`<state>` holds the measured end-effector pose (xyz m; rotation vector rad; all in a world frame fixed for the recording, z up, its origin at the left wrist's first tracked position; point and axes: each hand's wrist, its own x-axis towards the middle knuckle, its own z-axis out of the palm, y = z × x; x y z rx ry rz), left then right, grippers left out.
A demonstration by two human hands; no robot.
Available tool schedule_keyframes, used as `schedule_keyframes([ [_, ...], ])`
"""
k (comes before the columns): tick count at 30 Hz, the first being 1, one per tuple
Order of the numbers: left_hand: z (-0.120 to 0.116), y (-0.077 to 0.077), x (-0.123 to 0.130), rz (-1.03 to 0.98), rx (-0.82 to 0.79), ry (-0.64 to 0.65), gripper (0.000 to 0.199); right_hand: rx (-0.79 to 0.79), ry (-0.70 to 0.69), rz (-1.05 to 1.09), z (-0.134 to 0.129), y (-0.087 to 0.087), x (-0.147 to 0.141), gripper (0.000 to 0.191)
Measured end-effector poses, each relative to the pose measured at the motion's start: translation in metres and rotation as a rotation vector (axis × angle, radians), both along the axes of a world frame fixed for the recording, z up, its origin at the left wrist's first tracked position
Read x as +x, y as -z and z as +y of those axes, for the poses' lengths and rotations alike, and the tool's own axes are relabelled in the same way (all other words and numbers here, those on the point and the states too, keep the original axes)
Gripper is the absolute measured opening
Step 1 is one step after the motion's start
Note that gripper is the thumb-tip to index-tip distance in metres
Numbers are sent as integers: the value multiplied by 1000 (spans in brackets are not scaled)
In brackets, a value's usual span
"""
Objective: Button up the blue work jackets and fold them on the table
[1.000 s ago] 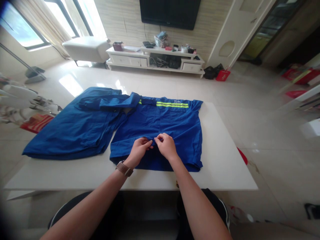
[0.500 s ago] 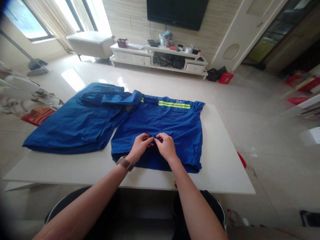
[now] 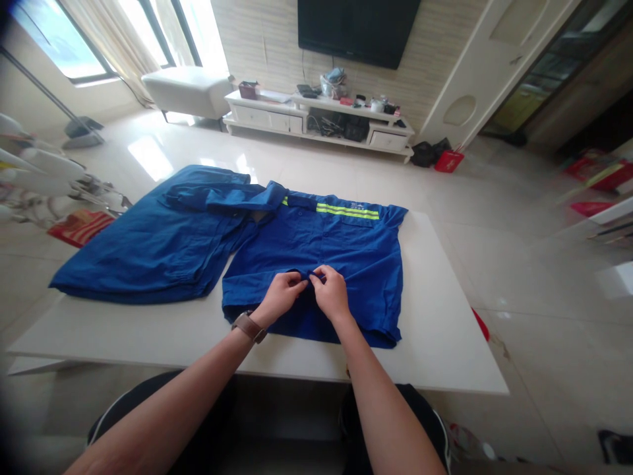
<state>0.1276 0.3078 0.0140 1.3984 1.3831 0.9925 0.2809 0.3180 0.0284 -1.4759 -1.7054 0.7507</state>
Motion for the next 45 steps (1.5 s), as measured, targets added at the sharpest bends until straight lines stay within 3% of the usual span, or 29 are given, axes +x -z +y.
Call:
schedule_keyframes([
  [12, -2, -1, -1, 7, 27, -7, 30, -60, 50, -56, 2, 1, -1, 19],
  [24, -4, 0, 0, -57, -42, -18, 15, -142, -9, 28, 5, 11, 2, 26],
  [33, -5, -1, 1, -85, -38, -14, 18, -225, -4, 110, 9, 12, 3, 20],
  [40, -4, -9, 0, -63, -43, -54, 16, -156, 12, 124, 7, 11, 3, 25],
  [45, -7, -8, -3, 55, -100, 4, 18, -143, 38, 68, 6, 8, 5, 20],
])
